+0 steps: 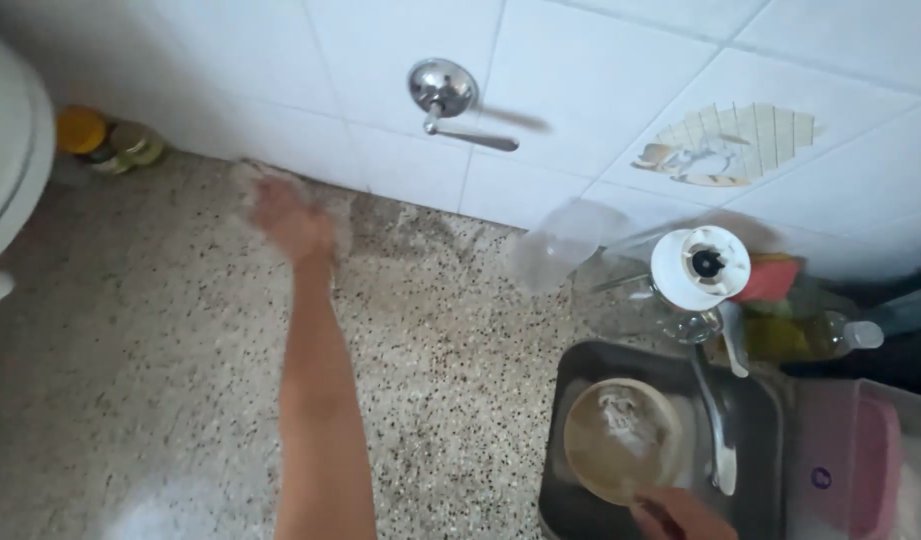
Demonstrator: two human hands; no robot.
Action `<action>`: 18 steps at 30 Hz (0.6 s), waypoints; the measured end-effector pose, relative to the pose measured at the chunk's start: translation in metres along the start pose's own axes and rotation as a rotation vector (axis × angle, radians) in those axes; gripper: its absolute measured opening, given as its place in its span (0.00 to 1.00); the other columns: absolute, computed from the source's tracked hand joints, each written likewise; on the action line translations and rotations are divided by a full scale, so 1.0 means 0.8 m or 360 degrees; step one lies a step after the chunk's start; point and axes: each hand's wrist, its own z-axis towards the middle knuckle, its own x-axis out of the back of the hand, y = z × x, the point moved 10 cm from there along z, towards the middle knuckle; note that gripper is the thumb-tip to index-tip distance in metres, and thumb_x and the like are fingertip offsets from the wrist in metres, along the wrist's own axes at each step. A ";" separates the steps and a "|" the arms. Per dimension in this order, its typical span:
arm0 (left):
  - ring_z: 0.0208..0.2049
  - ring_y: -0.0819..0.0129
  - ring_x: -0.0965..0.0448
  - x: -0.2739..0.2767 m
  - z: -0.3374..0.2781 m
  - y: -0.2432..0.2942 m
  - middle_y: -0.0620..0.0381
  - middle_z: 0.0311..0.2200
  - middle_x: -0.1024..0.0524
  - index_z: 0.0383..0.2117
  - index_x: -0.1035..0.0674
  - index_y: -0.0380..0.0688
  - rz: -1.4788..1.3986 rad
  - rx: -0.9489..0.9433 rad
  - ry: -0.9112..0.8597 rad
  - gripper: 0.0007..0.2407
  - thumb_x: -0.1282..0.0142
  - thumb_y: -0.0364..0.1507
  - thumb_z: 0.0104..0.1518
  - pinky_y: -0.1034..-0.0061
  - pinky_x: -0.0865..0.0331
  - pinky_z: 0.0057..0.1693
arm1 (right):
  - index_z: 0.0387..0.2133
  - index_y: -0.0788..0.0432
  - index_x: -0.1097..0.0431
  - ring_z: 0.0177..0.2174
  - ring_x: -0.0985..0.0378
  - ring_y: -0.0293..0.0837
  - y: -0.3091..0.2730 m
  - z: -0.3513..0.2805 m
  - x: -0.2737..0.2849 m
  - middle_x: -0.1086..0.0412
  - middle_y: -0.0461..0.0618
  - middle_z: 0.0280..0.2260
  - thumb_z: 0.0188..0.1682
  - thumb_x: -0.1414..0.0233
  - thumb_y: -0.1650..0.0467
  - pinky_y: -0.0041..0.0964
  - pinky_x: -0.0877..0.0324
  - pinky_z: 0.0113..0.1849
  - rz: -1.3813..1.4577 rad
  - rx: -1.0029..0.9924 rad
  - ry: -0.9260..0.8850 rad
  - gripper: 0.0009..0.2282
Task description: Washing a cleaning cloth in a sink and then wiping down a countertop in a grocery store.
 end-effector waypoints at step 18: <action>0.62 0.53 0.28 0.113 -0.300 0.266 0.53 0.58 0.24 0.57 0.24 0.51 -0.0727 -0.1392 -0.0358 0.21 0.56 0.23 0.55 0.48 0.45 0.71 | 0.34 0.37 0.22 0.23 0.21 0.34 -0.070 -0.021 -0.042 0.22 0.32 0.28 0.45 0.43 0.56 0.29 0.25 0.30 -0.0283 0.0533 -0.0480 0.08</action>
